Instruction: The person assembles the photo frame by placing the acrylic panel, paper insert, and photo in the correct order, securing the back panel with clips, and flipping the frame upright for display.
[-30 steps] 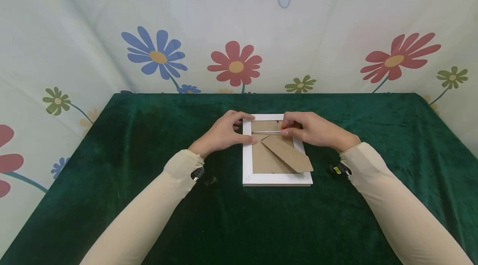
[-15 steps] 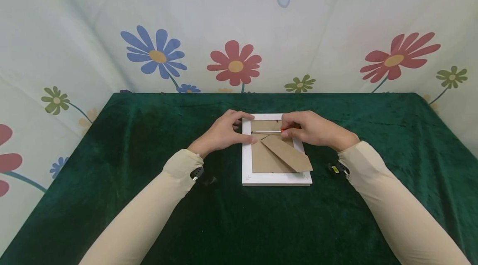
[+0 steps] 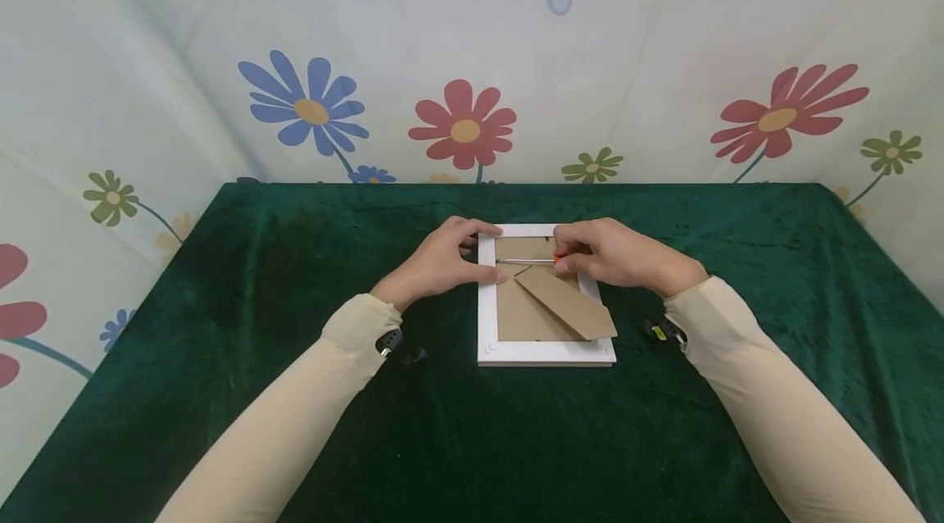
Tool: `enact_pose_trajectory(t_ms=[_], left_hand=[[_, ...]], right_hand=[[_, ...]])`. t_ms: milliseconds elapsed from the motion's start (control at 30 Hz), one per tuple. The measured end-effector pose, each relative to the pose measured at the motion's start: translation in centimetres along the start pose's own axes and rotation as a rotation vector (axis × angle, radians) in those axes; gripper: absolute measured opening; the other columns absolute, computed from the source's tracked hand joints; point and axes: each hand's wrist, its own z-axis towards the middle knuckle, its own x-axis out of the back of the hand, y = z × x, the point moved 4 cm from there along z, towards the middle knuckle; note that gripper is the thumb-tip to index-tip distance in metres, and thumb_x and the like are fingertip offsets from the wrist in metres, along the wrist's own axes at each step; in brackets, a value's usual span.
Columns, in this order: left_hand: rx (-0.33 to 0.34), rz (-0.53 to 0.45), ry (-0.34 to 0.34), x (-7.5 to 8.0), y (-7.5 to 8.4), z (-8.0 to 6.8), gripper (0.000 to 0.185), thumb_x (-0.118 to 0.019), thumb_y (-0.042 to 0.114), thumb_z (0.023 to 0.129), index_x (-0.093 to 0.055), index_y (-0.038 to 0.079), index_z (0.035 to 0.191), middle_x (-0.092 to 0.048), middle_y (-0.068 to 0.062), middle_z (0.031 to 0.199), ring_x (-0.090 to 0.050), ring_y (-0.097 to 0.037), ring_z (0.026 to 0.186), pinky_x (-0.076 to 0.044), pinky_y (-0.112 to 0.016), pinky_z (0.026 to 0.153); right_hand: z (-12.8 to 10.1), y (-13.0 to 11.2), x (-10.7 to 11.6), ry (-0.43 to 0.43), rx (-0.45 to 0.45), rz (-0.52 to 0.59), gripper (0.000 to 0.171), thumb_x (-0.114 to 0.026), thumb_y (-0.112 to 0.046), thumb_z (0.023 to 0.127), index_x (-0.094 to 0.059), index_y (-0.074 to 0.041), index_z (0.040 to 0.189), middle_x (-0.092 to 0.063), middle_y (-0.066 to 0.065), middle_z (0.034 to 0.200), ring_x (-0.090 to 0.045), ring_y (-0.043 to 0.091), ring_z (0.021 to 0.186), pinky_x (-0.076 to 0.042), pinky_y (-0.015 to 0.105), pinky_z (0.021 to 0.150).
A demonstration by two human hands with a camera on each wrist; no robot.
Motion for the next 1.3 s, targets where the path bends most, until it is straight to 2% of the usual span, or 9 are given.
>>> enact_pose_trajectory(t_ms=[1300], left_hand=[[-0.007,-0.003,0.005,0.04,0.0,-0.05,0.07,-0.086,0.043,0.088,-0.059,0.024,0.15,-0.05,-0.007,0.143,-0.053,-0.028,0.128,-0.055,-0.05,0.101]], right_hand=[[0.56,-0.5,0.32,-0.118,-0.01,-0.094,0.011,-0.069,-0.01,0.105,-0.063,-0.015,0.097,-0.057,0.001,0.087,-0.055,0.02,0.081,-0.046,0.037,0.07]])
